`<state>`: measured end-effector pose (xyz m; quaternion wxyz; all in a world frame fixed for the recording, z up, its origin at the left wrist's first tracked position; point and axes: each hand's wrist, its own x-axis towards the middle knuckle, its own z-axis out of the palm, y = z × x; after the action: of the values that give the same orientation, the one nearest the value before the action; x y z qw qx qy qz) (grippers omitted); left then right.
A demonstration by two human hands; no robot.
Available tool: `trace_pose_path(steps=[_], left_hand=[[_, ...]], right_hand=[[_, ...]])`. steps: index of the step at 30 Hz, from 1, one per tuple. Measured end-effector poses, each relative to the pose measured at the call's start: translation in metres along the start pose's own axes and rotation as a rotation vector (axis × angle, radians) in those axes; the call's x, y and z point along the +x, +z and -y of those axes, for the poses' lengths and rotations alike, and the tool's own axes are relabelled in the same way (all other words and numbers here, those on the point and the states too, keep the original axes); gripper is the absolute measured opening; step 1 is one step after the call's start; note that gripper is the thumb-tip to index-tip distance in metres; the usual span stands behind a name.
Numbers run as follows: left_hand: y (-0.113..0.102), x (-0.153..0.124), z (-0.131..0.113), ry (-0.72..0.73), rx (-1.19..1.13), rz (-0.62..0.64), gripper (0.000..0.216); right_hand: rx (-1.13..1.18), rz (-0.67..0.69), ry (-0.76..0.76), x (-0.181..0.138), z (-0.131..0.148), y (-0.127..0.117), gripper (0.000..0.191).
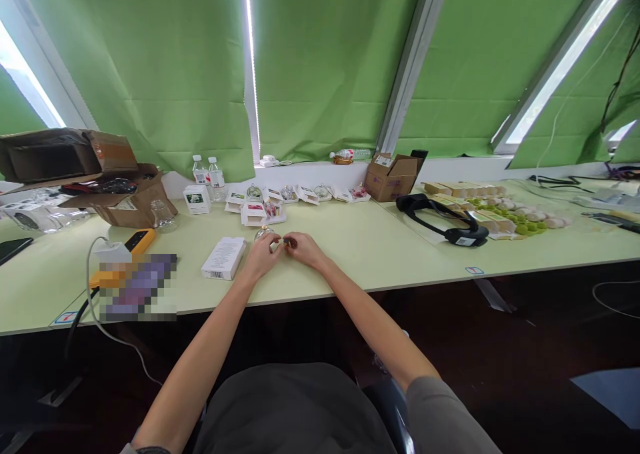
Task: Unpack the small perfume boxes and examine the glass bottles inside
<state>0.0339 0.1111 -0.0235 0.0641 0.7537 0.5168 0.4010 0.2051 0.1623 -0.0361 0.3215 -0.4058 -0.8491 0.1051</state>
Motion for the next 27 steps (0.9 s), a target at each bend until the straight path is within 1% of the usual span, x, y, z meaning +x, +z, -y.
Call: trace_pose_path(steps=[2,4,6,8,12,15,21,27], left_hand=[[0.001,0.000,-0.001,0.005,-0.025,0.040,0.030],[0.002,-0.001,0.000,-0.002,-0.039,0.072,0.036],[0.003,-0.002,0.000,-0.014,-0.040,0.100,0.038],[0.002,-0.002,0.001,-0.027,-0.031,0.121,0.039],[0.001,-0.002,0.001,-0.040,-0.009,0.141,0.043],[0.001,-0.002,0.000,-0.043,0.008,0.152,0.041],[0.000,-0.003,-0.001,-0.043,0.047,0.181,0.035],[-0.001,-0.002,-0.002,-0.044,0.058,0.189,0.033]], right_hand=[[0.020,0.003,-0.015,0.000,0.000,0.001,0.029],[0.084,0.002,-0.011,0.000,-0.002,0.003,0.037],[0.159,0.001,0.008,0.001,-0.003,0.005,0.046],[0.192,-0.001,0.020,0.001,-0.005,0.006,0.048],[0.185,-0.010,0.008,0.001,-0.007,0.007,0.043],[0.192,-0.013,0.010,0.001,-0.007,0.008,0.041],[0.170,-0.028,0.037,0.003,-0.010,0.011,0.025],[0.142,-0.035,0.040,0.003,-0.009,0.009,0.023]])
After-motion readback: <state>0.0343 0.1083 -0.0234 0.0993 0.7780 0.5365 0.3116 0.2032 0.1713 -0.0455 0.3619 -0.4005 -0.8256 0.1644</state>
